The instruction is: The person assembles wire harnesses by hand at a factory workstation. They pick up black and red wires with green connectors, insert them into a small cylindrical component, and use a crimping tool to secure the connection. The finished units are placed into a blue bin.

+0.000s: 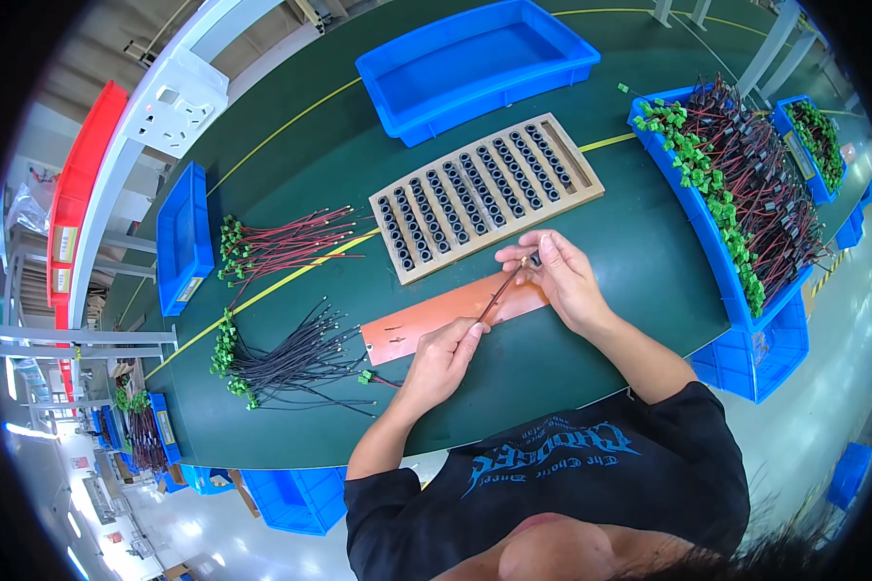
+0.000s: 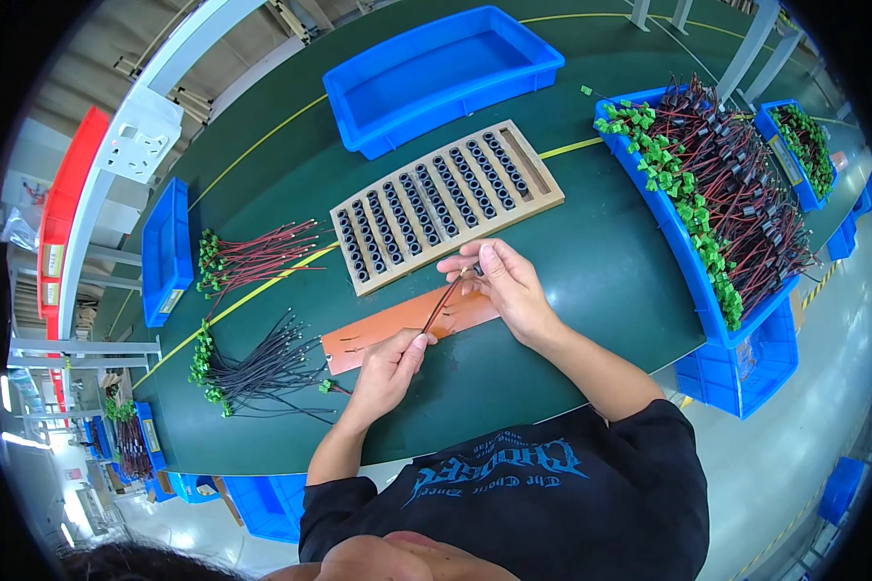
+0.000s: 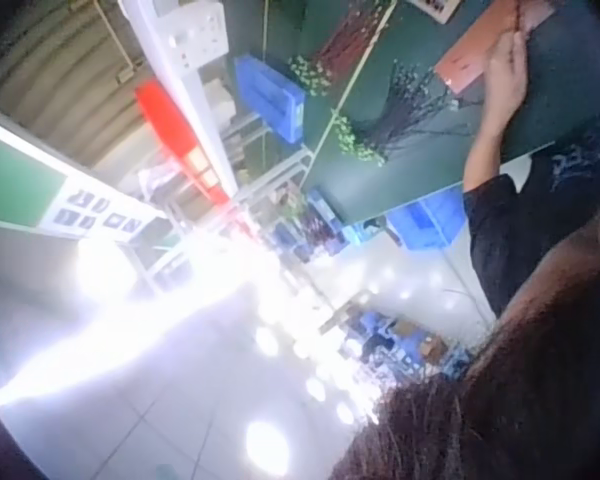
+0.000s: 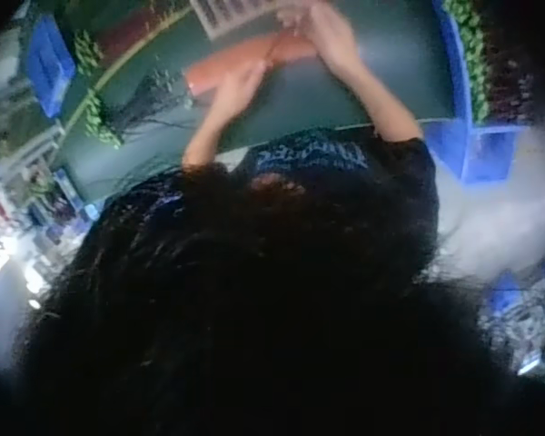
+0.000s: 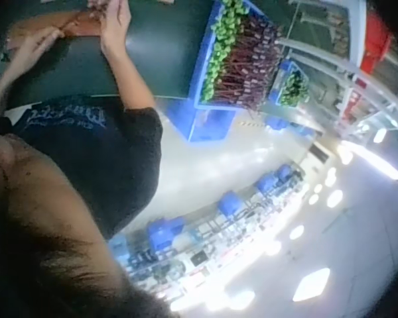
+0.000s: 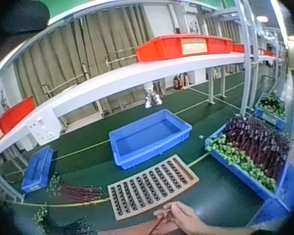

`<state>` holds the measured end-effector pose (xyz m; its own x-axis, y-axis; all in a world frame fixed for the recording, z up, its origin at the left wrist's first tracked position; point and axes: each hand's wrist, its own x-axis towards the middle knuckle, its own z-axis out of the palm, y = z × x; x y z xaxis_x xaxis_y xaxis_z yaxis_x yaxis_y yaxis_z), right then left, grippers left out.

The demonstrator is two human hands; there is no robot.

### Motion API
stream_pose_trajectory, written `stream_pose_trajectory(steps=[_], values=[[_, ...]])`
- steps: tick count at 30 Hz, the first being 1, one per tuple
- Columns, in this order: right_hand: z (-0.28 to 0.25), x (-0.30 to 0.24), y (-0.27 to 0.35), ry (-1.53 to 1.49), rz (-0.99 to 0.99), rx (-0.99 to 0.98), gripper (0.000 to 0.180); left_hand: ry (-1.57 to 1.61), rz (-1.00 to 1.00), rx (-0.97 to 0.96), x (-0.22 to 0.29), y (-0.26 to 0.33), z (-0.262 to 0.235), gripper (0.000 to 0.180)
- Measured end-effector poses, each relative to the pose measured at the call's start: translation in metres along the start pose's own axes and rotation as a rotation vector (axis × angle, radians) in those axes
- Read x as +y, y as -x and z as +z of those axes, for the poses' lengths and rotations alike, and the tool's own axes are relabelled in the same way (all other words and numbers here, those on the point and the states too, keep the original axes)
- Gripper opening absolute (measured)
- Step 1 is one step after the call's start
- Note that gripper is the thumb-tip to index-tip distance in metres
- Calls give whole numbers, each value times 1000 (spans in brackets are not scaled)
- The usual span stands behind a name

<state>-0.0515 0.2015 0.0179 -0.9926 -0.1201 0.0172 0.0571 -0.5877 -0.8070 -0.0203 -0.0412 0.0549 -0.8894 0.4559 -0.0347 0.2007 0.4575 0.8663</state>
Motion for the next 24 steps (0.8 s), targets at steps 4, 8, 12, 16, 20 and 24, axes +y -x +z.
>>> stream_pose_trajectory(steps=[4,8,12,16,20,24], values=[[-2,-1,1,-51,49,-16,36,13,3,-30,2,-1,1,25],[-1,-2,3,-81,65,-37,35,11,-15,-59,1,-1,1,26],[0,-4,3,-58,61,-69,35,-2,-18,-72,1,-2,-1,28],[-2,-1,3,42,-1,-80,31,-17,4,-78,0,-2,0,27],[16,-6,8,195,-32,-86,34,4,8,-48,1,-1,0,26],[20,2,16,135,146,-233,49,-15,-77,-89,10,-2,-4,25]])
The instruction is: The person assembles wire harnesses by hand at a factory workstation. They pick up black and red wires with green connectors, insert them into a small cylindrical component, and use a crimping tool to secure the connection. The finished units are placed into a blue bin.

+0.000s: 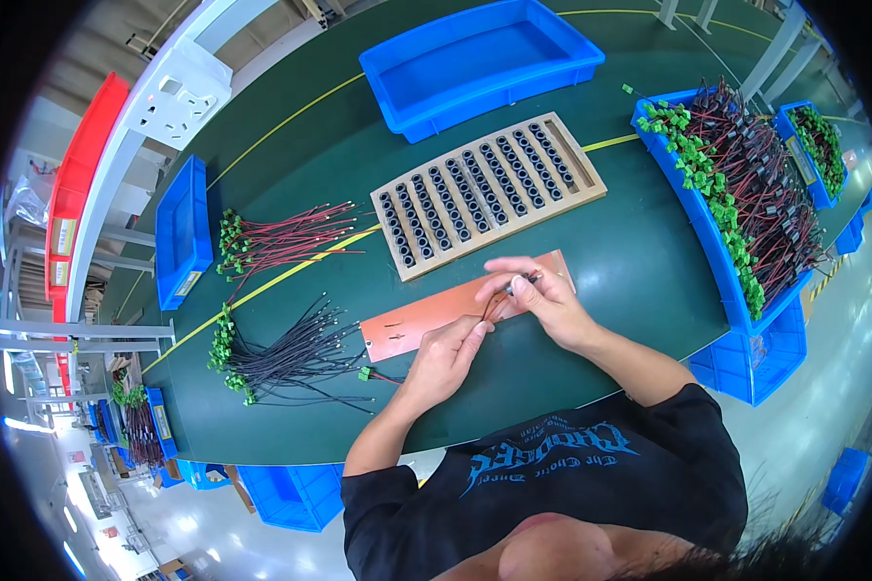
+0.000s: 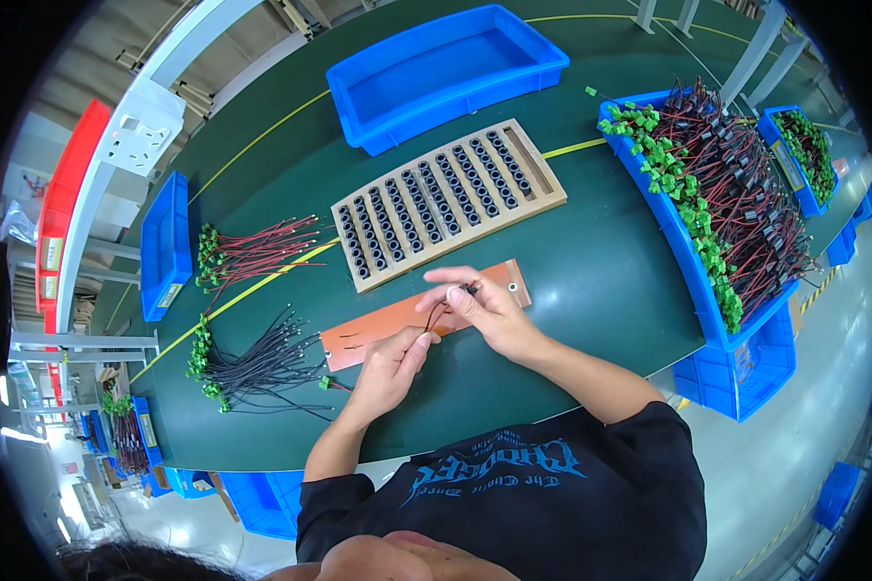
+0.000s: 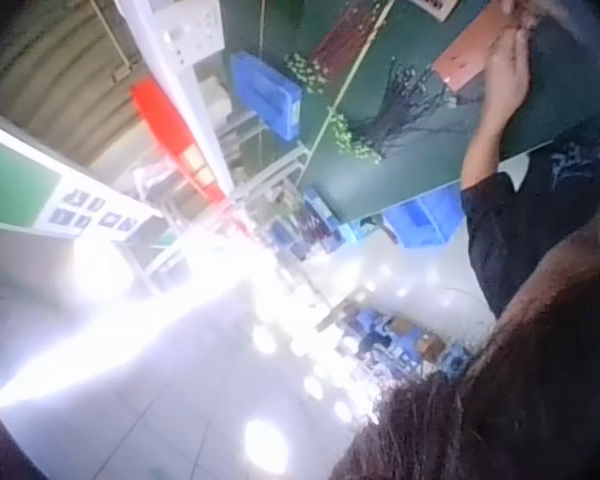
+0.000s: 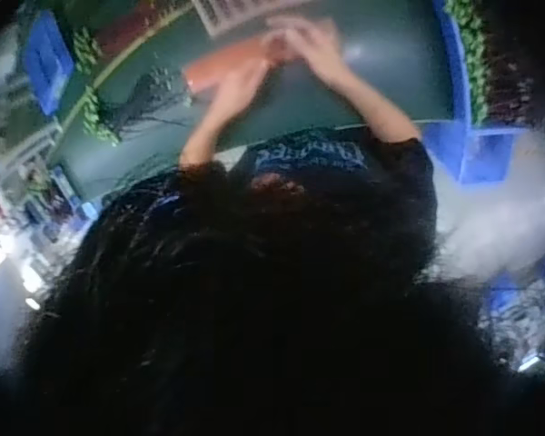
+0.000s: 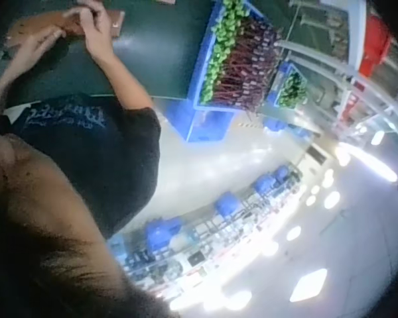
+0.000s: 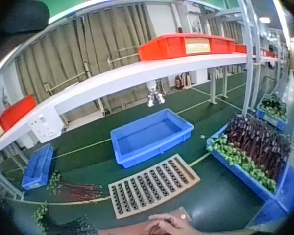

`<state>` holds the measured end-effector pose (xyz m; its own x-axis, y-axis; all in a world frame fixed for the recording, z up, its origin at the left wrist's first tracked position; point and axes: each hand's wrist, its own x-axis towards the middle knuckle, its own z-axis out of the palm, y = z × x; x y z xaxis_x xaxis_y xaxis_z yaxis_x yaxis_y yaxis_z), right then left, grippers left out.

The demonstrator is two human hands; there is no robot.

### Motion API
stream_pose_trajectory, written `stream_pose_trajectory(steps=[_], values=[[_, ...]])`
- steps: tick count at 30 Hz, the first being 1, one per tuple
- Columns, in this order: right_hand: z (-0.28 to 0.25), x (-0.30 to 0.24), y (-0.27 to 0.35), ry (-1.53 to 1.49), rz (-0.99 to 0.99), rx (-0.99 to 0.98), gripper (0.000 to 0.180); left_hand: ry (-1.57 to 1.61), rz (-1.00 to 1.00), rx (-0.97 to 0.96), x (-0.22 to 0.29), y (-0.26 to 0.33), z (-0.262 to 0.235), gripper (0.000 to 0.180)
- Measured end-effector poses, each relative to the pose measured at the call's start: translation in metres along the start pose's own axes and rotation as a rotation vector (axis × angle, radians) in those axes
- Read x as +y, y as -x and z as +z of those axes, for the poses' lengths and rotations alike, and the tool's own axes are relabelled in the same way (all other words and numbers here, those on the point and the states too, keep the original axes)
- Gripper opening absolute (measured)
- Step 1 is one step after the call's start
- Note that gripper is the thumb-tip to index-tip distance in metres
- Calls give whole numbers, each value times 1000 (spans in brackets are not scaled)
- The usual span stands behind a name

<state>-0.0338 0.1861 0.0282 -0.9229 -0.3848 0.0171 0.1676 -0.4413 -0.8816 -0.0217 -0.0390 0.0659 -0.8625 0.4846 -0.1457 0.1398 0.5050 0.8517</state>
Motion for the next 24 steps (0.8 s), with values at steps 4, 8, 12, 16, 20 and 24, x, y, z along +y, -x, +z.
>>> stream_pose_trajectory(steps=[4,8,12,16,20,24], values=[[12,3,3,-618,-15,-37,52,24,7,38,3,3,-4,24],[15,10,3,-653,-3,19,52,42,15,27,4,4,-7,24],[17,28,4,-224,-25,-87,45,-4,91,24,9,4,-8,23],[25,22,5,-234,-21,-53,44,7,60,22,11,7,-10,23],[6,15,0,-279,-167,29,44,-112,84,17,3,21,-37,24],[-20,-9,-2,-411,-184,151,43,-180,181,175,-9,46,-80,18]])
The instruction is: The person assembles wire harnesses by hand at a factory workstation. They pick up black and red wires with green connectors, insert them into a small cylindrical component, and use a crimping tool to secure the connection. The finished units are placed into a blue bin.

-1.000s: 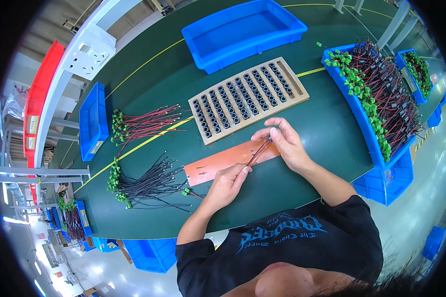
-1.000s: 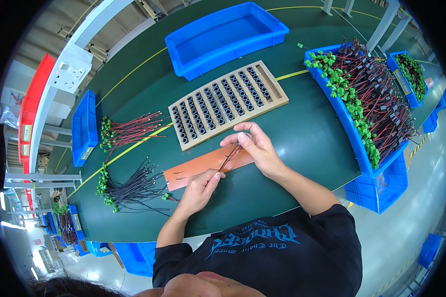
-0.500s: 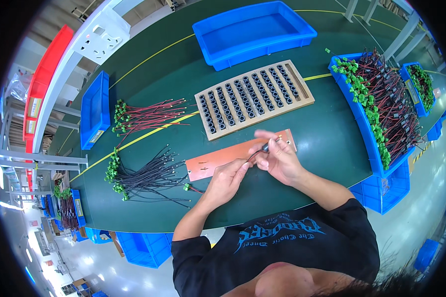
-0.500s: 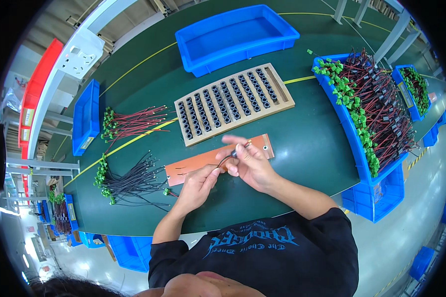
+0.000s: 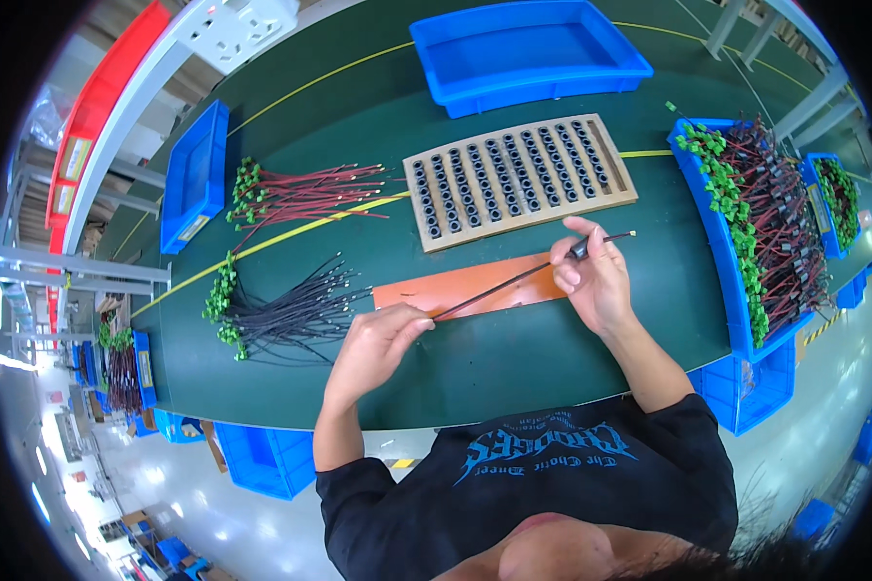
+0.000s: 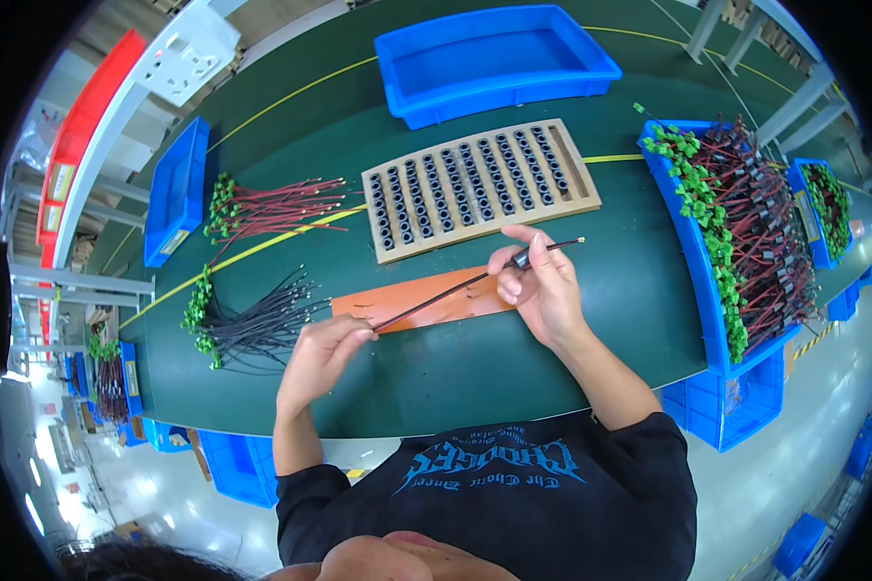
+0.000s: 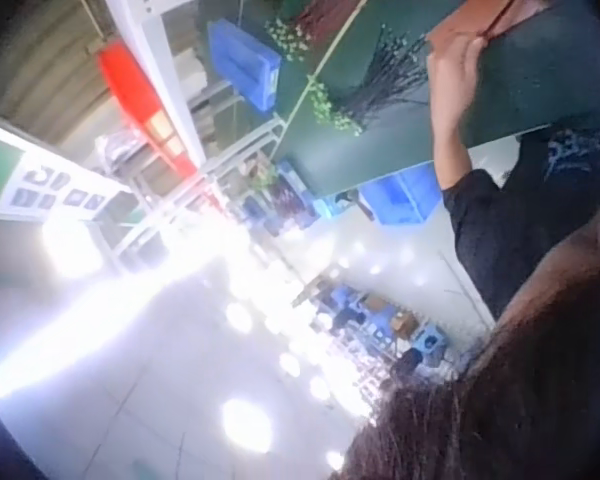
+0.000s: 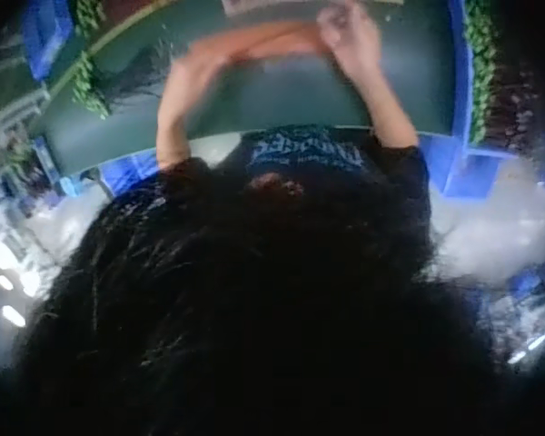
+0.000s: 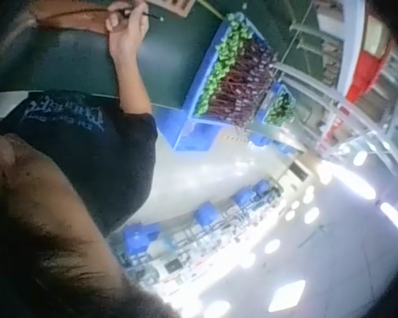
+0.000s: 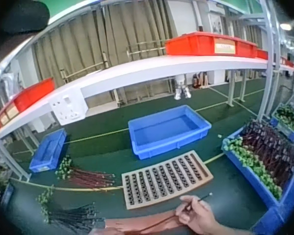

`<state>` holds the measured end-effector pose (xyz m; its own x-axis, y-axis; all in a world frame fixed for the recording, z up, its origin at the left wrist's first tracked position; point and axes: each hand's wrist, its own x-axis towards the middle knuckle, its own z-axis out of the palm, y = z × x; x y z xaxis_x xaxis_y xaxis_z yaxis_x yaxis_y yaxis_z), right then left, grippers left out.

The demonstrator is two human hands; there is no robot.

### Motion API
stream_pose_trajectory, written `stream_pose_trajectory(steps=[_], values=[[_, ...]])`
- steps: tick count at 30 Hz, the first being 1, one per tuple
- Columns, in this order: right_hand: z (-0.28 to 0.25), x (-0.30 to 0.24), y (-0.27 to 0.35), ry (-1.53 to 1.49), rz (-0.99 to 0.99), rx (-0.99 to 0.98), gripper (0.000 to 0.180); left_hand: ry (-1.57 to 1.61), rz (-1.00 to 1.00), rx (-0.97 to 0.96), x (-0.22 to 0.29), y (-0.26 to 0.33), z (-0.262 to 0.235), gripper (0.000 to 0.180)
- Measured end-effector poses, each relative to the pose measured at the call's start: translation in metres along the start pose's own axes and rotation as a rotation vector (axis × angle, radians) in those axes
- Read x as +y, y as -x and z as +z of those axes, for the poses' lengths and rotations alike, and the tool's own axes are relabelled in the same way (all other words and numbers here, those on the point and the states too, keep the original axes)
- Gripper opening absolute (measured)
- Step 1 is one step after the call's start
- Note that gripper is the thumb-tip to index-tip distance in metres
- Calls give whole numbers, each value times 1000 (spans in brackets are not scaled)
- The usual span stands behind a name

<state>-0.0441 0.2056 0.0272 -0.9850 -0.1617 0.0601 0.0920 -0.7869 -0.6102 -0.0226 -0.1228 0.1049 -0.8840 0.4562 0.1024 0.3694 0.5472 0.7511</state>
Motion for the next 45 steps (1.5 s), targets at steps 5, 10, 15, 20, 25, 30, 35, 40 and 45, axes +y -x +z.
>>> stream_pose_trajectory(steps=[5,10,15,20,25,30,35,40,45], values=[[42,51,4,211,350,-215,47,-10,-38,25,8,6,17,17],[43,87,-1,436,220,-216,39,-126,54,5,-18,23,-8,20],[52,95,-2,435,290,-137,39,321,-285,-21,-42,42,-27,36],[42,97,1,479,255,-50,39,646,-361,117,-87,43,-16,26],[40,95,2,443,256,4,39,682,-351,144,-99,34,-4,23],[34,98,4,465,263,3,36,756,-228,253,-105,27,10,24],[29,102,7,431,258,13,33,424,-158,383,-103,19,21,25],[31,101,7,410,261,11,34,314,-162,413,-103,17,26,25],[31,101,8,425,250,-4,35,133,-163,371,-98,14,21,27]])
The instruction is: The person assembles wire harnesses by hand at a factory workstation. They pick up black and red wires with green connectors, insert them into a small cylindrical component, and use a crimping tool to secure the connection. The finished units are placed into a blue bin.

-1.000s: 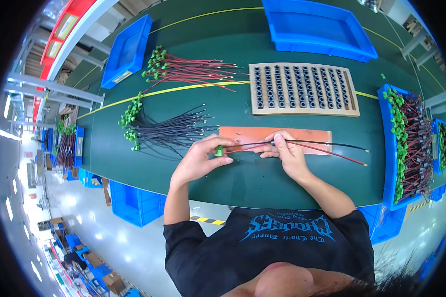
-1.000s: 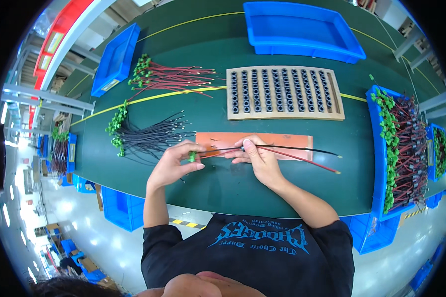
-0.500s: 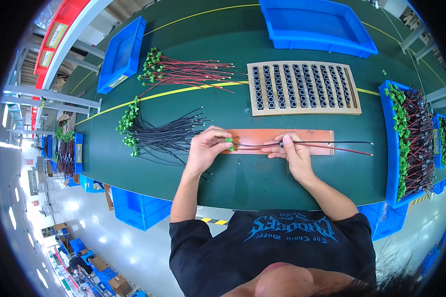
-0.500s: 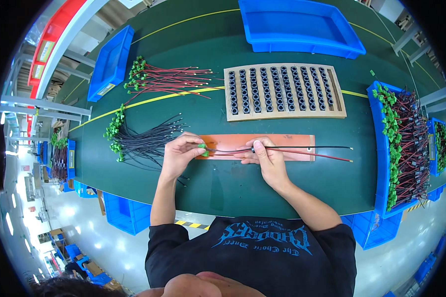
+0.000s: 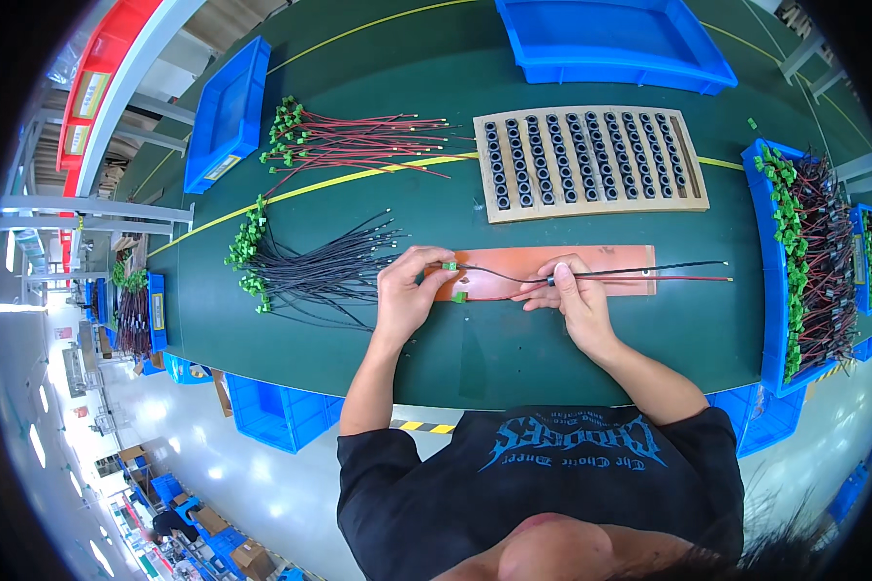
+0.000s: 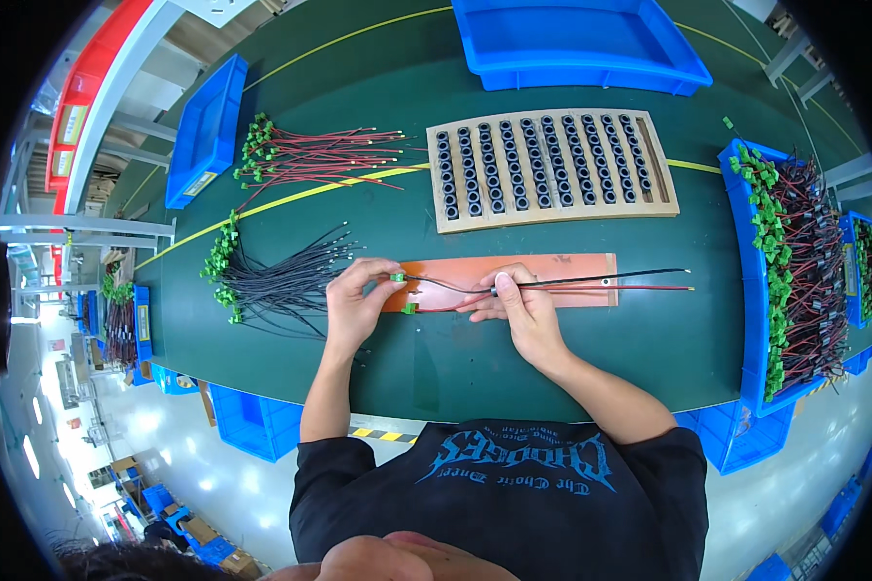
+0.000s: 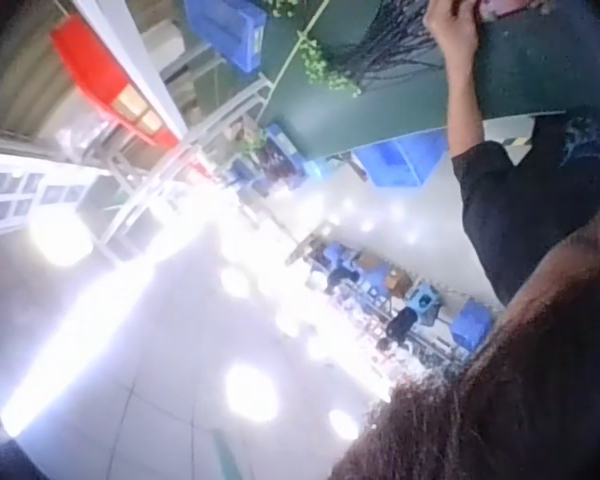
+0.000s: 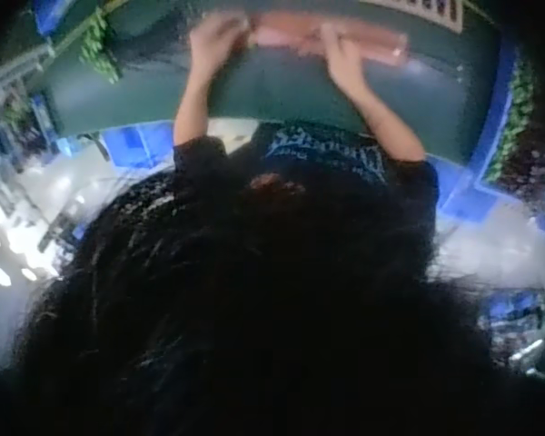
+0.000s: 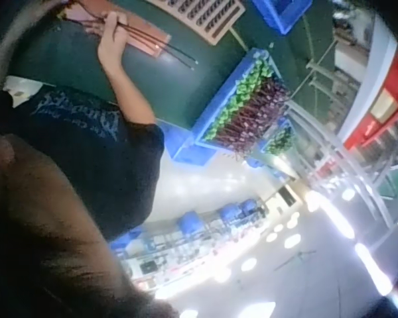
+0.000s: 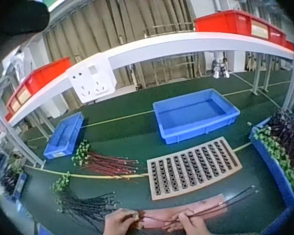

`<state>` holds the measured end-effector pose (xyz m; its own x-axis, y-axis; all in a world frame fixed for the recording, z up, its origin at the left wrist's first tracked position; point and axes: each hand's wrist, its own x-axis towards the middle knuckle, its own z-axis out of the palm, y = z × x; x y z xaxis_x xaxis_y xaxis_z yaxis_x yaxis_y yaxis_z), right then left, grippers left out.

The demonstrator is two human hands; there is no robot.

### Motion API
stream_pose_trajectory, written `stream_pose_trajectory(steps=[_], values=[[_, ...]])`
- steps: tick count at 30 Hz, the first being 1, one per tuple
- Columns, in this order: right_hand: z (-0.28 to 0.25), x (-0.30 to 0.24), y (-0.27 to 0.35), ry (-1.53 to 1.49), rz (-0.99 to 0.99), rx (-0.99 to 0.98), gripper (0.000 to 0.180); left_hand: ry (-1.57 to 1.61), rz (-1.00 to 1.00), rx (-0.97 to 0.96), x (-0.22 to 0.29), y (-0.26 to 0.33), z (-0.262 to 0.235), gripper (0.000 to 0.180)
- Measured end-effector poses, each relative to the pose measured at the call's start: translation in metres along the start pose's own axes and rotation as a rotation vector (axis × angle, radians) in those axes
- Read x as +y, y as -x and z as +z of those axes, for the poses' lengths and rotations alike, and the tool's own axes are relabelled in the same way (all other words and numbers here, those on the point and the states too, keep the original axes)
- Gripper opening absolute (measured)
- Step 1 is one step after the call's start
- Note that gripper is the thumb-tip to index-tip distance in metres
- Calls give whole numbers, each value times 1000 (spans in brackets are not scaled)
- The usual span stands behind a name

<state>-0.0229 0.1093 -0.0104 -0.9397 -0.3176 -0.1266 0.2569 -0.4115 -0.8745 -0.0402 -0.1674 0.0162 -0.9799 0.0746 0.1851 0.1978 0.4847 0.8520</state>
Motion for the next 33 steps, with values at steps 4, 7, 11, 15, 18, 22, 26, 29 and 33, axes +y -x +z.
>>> stream_pose_trajectory(steps=[4,7,11,15,18,22,26,29,33], values=[[2,2,1,21,12,-10,35,-230,205,-67,8,-4,2,28],[0,0,1,16,10,-6,35,-280,210,-36,16,-3,-9,31],[-2,2,0,-3,41,21,36,-334,226,-205,30,14,-16,38],[0,1,0,-34,49,10,36,-381,178,-146,27,29,-9,38],[0,-1,0,-41,57,15,37,-378,189,-134,20,35,-5,31],[0,0,0,-44,58,16,37,-286,123,-130,24,39,3,26],[-1,1,1,-10,37,-6,33,-120,-12,-105,25,40,-3,22],[1,-2,4,81,-9,-59,31,-96,-43,-29,27,40,-5,23],[0,-10,4,137,-41,-114,29,-107,-21,69,23,29,0,28]])
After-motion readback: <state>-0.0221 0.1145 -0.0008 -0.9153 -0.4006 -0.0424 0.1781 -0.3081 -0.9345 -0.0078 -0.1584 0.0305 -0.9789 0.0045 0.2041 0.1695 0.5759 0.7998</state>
